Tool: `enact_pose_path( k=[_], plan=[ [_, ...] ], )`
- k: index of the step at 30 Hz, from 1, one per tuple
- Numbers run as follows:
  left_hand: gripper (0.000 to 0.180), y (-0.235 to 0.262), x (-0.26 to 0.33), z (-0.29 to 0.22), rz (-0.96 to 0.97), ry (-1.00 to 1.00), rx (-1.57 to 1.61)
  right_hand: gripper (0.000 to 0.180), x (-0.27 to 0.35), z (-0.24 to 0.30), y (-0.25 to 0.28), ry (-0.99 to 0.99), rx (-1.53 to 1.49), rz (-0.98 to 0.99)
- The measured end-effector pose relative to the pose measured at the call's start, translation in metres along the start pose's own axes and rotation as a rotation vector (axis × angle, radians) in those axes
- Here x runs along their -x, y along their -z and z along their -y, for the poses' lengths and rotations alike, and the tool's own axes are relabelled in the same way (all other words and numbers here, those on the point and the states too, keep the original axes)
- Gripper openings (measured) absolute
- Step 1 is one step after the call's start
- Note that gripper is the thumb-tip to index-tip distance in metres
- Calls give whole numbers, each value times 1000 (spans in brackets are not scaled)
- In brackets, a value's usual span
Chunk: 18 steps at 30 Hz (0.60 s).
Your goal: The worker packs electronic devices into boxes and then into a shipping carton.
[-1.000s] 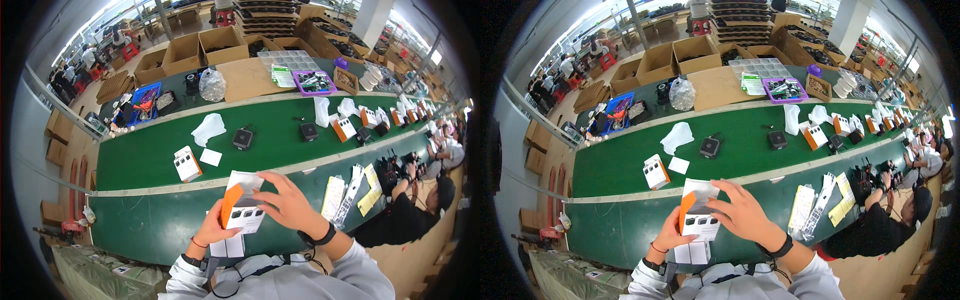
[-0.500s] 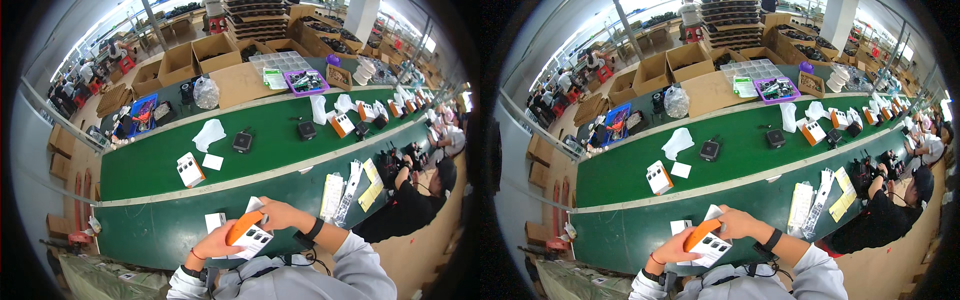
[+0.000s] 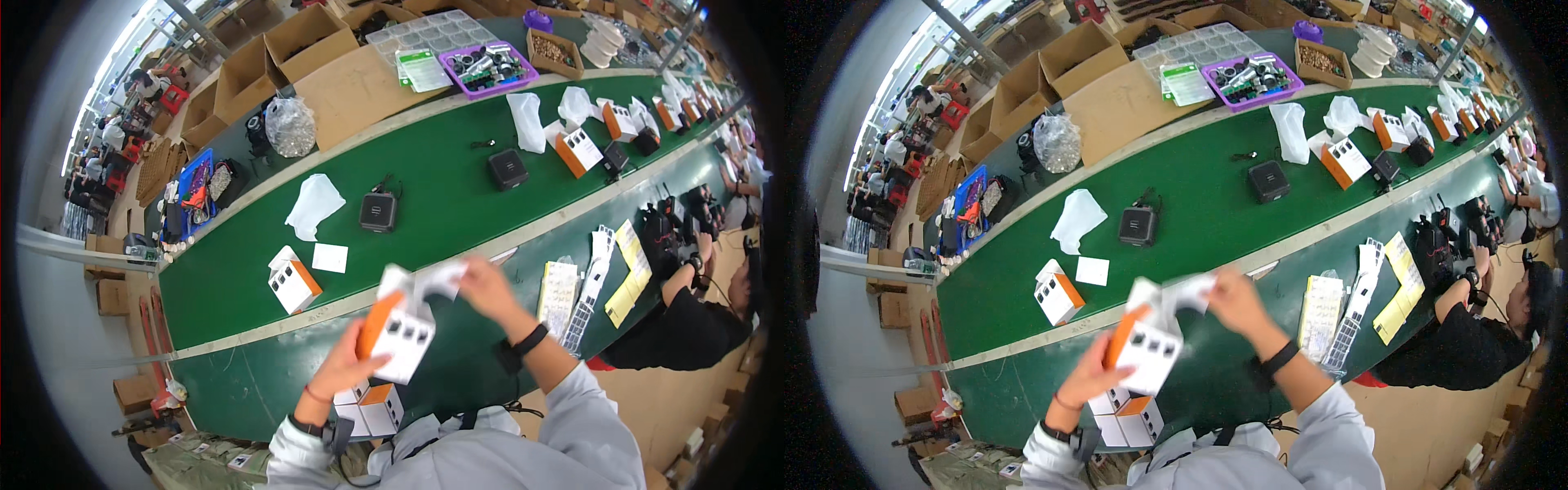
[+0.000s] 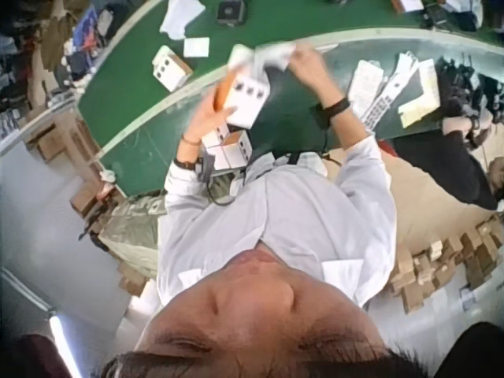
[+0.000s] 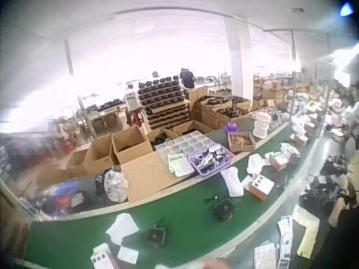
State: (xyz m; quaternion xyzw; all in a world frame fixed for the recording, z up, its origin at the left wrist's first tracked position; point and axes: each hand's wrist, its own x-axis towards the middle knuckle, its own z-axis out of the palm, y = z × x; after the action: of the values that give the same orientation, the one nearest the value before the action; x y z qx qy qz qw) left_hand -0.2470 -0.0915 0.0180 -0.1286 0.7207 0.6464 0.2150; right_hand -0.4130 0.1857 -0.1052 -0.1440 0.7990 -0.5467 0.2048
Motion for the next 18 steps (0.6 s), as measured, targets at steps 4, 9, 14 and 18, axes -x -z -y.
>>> enact_pose_path(
  k=[4, 9, 14, 18],
  plan=[
    [85, -15, -122, 16, -117, -158, 535, 45, -51, 42, 68, -187, 146, -274],
    [95, -23, -198, 32, -507, -46, 149, 41, -31, 1, 49, -44, 218, -152],
    [95, 56, -137, 114, -1093, -160, -834, 30, 68, -26, 12, -52, 161, 105],
    [96, 104, -85, 168, -1296, 187, -736, 24, 137, -10, -6, -78, 120, 157]
  ],
)
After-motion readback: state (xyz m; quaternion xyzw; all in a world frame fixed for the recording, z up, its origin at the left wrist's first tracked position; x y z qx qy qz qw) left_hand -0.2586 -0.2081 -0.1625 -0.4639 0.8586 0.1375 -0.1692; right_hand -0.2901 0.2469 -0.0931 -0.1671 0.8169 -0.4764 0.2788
